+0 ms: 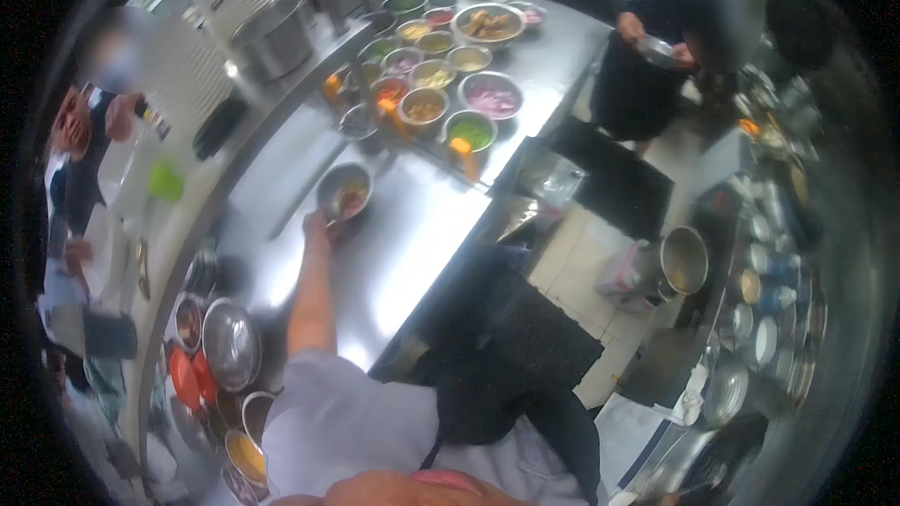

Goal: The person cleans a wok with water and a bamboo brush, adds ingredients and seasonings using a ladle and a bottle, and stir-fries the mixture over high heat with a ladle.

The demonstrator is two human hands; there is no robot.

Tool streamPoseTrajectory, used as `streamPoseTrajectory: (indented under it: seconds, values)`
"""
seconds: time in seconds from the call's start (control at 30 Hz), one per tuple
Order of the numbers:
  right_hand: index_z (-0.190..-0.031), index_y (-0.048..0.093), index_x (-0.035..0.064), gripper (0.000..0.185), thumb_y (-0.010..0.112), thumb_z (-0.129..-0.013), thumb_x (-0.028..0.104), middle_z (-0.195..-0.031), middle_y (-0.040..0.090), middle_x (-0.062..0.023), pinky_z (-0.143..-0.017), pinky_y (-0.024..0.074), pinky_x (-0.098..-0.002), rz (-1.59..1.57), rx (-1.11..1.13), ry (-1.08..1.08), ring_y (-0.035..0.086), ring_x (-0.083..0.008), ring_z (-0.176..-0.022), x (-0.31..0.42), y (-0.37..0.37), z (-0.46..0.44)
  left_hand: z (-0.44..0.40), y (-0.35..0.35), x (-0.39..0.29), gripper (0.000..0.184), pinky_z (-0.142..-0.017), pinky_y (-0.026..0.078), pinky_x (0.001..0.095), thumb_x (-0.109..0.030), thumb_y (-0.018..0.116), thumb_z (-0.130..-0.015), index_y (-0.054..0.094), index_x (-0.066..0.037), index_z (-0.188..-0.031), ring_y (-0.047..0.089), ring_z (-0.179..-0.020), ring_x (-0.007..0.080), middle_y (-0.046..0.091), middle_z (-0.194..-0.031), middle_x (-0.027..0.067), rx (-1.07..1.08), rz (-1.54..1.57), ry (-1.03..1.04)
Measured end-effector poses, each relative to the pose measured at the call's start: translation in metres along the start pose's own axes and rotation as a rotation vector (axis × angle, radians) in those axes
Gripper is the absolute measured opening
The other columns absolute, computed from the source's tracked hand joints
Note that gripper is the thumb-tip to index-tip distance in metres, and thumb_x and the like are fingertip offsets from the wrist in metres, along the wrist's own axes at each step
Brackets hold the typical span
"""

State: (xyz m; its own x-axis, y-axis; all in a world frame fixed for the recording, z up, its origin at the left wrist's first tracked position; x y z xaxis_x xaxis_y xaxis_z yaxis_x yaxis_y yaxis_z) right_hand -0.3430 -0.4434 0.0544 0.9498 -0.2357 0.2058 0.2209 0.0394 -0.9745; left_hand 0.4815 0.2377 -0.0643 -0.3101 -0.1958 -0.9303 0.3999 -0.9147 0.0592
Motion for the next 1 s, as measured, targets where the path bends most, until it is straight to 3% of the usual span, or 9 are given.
streamPoseTrajectory:
  seconds: [0.1, 0.17, 0.2, 0.3, 0.37, 0.6, 0.8, 0.9, 1.0]
  values:
    - [-0.115, 0.053, -0.0067, 0.035, 0.053, -0.081, 0.003, -0.102, 0.064, -0.0273, -0.075, 0.0529, -0.043, -0.02, -0.005, 0.04, 0.065, -0.0383, -0.09, -0.03, -0.008, 0.009, -0.043, -0.009, 0.001, 0.021, -0.044, 0.048, 0.0323, -0.013, 0.061, -0.076, 0.049, -0.005, -0.092, 0.06, -0.068, 0.0214, 0.057, -0.086, 0.0111, 0.159, -0.104, -0.023]
    - [-0.115, 0.053, -0.0067, 0.034, 0.053, -0.081, 0.002, -0.102, 0.064, -0.0275, -0.076, 0.0529, -0.0431, -0.039, -0.002, 0.076, 0.065, -0.0385, -0.09, -0.054, -0.008, 0.019, -0.046, -0.008, -0.001, 0.015, -0.039, 0.045, 0.0298, -0.007, 0.057, -0.076, 0.049, -0.004, -0.088, 0.055, -0.051, 0.0196, 0.056, -0.072, 0.0092, 0.13, -0.097, -0.013]
    - [-0.115, 0.053, -0.0067, 0.034, 0.052, -0.081, 0.002, -0.102, 0.064, -0.0275, -0.076, 0.053, -0.0431, -0.046, -0.003, 0.093, 0.065, -0.0386, -0.09, -0.067, -0.006, 0.021, -0.044, -0.014, -0.001, 0.015, -0.044, 0.047, 0.0319, -0.007, 0.057, -0.077, 0.05, -0.005, -0.09, 0.057, -0.058, 0.0201, 0.056, -0.073, 0.0087, 0.27, -0.148, 0.089]
    - [-0.114, 0.053, -0.0066, 0.034, 0.052, -0.082, 0.002, -0.103, 0.064, -0.0277, -0.076, 0.0531, -0.0433, -0.061, 0.007, 0.138, 0.065, -0.0389, -0.091, -0.094, 0.002, 0.028, -0.021, -0.005, -0.013, 0.016, -0.055, 0.051, 0.0342, -0.01, 0.058, -0.081, 0.052, -0.006, -0.095, 0.06, -0.069, 0.0214, 0.058, -0.08, 0.0084, 0.307, -0.054, -0.135]
    - [-0.114, 0.053, -0.0066, 0.034, 0.051, -0.082, 0.002, -0.103, 0.064, -0.0279, -0.076, 0.0531, -0.0434, -0.075, 0.015, 0.184, 0.065, -0.0391, -0.091, -0.112, 0.01, 0.043, 0.017, 0.002, -0.027, 0.016, -0.057, 0.051, 0.0319, -0.013, 0.057, -0.084, 0.052, -0.006, -0.097, 0.06, -0.069, 0.0202, 0.058, -0.081, 0.0082, 0.288, -0.116, -0.048]
    - [-0.115, 0.053, -0.0064, 0.033, 0.05, -0.083, 0.001, -0.104, 0.063, -0.0286, -0.077, 0.053, -0.0439, -0.044, 0.031, 0.268, 0.064, -0.0403, -0.094, -0.138, 0.023, 0.041, 0.117, 0.07, -0.075, 0.013, -0.053, 0.05, 0.0264, -0.012, 0.053, -0.089, 0.052, -0.007, -0.101, 0.056, -0.065, 0.0148, 0.058, -0.081, 0.0055, 0.332, -0.063, -0.043]
    - [-0.117, 0.051, -0.0059, 0.034, 0.049, -0.083, 0.001, -0.108, 0.061, -0.0298, -0.082, 0.0522, -0.0448, 0.087, 0.015, 0.296, 0.062, -0.0426, -0.099, -0.181, 0.038, 0.022, 0.187, 0.157, -0.07, 0.015, -0.049, 0.049, 0.0274, -0.006, 0.057, -0.087, 0.045, -0.013, -0.092, 0.053, -0.061, 0.0127, 0.053, -0.076, 0.0026, 0.671, -0.122, 0.011]
    - [-0.107, 0.056, 0.0002, 0.026, 0.046, -0.089, 0.016, -0.109, 0.059, -0.029, -0.084, 0.0474, -0.05, -0.04, -0.063, 0.252, 0.058, -0.0441, -0.101, -0.206, 0.038, 0.035, 0.245, 0.203, -0.054, 0.022, -0.048, 0.054, 0.0299, -0.003, 0.059, -0.086, 0.042, -0.014, -0.094, 0.051, -0.055, 0.012, 0.052, -0.073, 0.0012, 0.816, -0.18, -0.017]
    - [-0.104, 0.056, -0.0026, 0.026, 0.05, -0.087, 0.016, -0.106, 0.059, -0.0299, -0.081, 0.0483, -0.0496, -0.107, -0.191, 0.267, 0.058, -0.0445, -0.1, -0.207, 0.02, 0.053, 0.319, 0.247, -0.029, 0.014, -0.048, 0.055, 0.0306, -0.007, 0.059, -0.087, 0.046, -0.013, -0.089, 0.057, -0.058, 0.0137, 0.056, -0.077, 0.0029, 0.999, -0.14, -0.094]
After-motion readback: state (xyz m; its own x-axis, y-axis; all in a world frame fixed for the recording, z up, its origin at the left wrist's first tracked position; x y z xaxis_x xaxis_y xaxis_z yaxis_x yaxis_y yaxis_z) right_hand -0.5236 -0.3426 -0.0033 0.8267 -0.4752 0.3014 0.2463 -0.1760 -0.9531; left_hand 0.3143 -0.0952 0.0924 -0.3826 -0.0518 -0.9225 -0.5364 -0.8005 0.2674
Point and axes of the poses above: each hand's wrist, its own z-axis away from the middle knuckle, its own y-axis out of the palm, x = y × z, the point moved 1 cm from there along -z, towards the middle knuckle
